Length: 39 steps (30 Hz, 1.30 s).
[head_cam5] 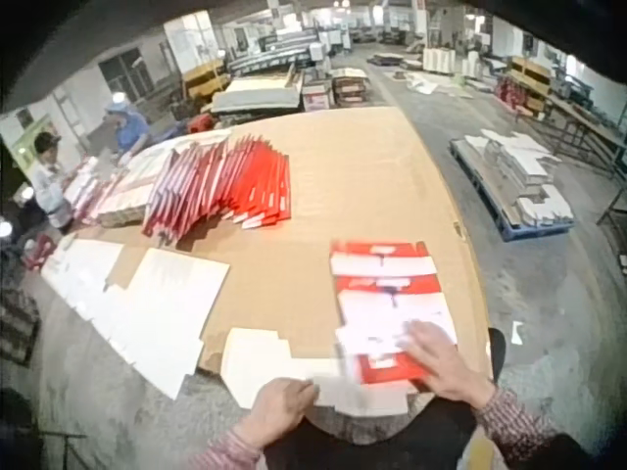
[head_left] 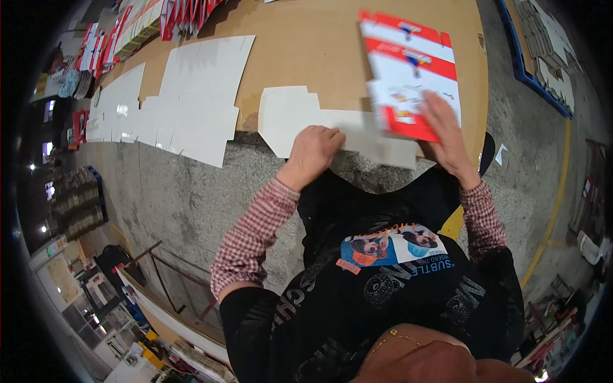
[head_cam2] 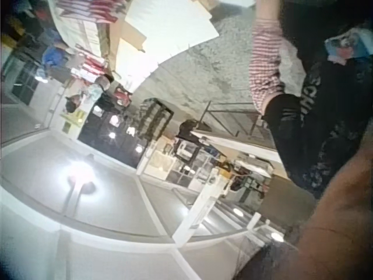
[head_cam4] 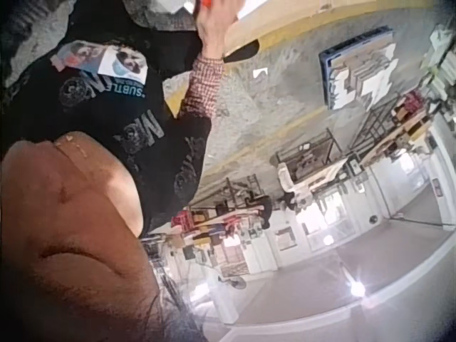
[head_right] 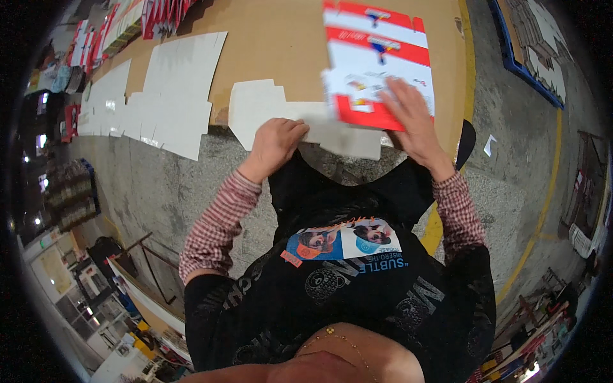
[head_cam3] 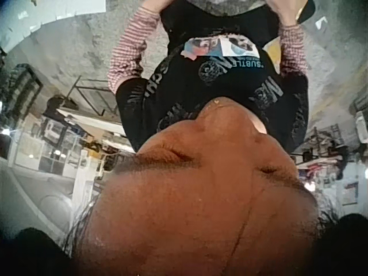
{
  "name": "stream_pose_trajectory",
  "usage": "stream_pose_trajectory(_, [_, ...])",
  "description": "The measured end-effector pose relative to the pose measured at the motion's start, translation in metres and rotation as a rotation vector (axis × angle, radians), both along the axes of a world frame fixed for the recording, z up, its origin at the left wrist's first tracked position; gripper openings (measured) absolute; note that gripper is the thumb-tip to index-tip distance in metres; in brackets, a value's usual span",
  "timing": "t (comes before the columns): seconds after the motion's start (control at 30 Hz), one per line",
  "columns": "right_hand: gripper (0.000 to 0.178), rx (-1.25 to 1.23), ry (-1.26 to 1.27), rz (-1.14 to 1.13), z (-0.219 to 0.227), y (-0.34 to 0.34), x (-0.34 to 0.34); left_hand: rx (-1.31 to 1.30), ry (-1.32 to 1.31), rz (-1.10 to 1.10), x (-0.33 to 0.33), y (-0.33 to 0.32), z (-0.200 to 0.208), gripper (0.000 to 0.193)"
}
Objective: The person folds flat white cardboard pieces into small rectangular boxes and inserts them into red and white printed packaging sleeves. The person repeatedly picks up a flat piece, folds it into a box shape, and slides it into a printed sleeve, stacking the finished units on the table.
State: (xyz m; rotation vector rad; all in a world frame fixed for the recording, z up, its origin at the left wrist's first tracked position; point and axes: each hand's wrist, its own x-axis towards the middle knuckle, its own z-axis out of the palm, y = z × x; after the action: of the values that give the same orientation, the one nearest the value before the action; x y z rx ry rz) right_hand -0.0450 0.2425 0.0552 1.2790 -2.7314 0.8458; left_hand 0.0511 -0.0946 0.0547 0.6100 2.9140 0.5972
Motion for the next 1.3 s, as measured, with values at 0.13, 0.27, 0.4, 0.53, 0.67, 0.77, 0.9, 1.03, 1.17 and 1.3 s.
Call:
stream_pose_trajectory(0.13, [0.065,-0.354,0.066,-0.202,-0.027,0.011,0.006,-0.026,-0.521,-0.122,-0.079,-0.001,0.013,0.02])
stream_pose_trajectory(0.27, [0.068,0.288,0.119,-0.053,-0.017,-0.013,0.011,0.276,-0.407,-0.016,-0.09,-0.021,-0.015,0.028])
stream_pose_trajectory(0.4, [0.058,0.177,0.1,-0.081,-0.03,-0.01,0.008,0.47,-0.536,0.473,-0.044,-0.05,0.003,0.028])
stream_pose_trajectory(0.53, [0.046,-0.067,-0.209,0.109,-0.027,-0.05,-0.007,-0.091,0.169,0.446,0.008,0.004,-0.028,0.013])
stream_pose_trajectory(0.67, [0.052,-0.084,-0.214,0.344,-0.004,-0.109,-0.008,-0.289,0.233,0.074,0.046,0.013,-0.021,0.059])
stream_pose_trajectory(0.77, [0.053,-0.049,-0.173,0.428,-0.013,-0.105,-0.001,-0.25,0.154,-0.071,0.062,-0.02,-0.024,0.076])
stream_pose_trajectory(0.9, [0.054,-0.028,-0.184,0.416,-0.015,-0.097,0.007,-0.007,0.056,-0.121,0.067,-0.018,-0.007,0.082])
stream_pose_trajectory(1.03, [0.055,-0.083,-0.186,0.435,-0.022,-0.093,0.006,-0.102,0.132,-0.114,0.09,-0.041,-0.024,0.082])
stream_pose_trajectory(1.17, [0.056,-0.098,-0.224,0.42,-0.02,-0.091,0.006,0.107,0.355,0.382,0.098,-0.043,-0.025,0.074])
stream_pose_trajectory(1.3, [0.056,-0.088,-0.201,0.404,-0.027,-0.094,0.005,1.193,0.327,1.417,0.064,0.032,-0.043,0.052])
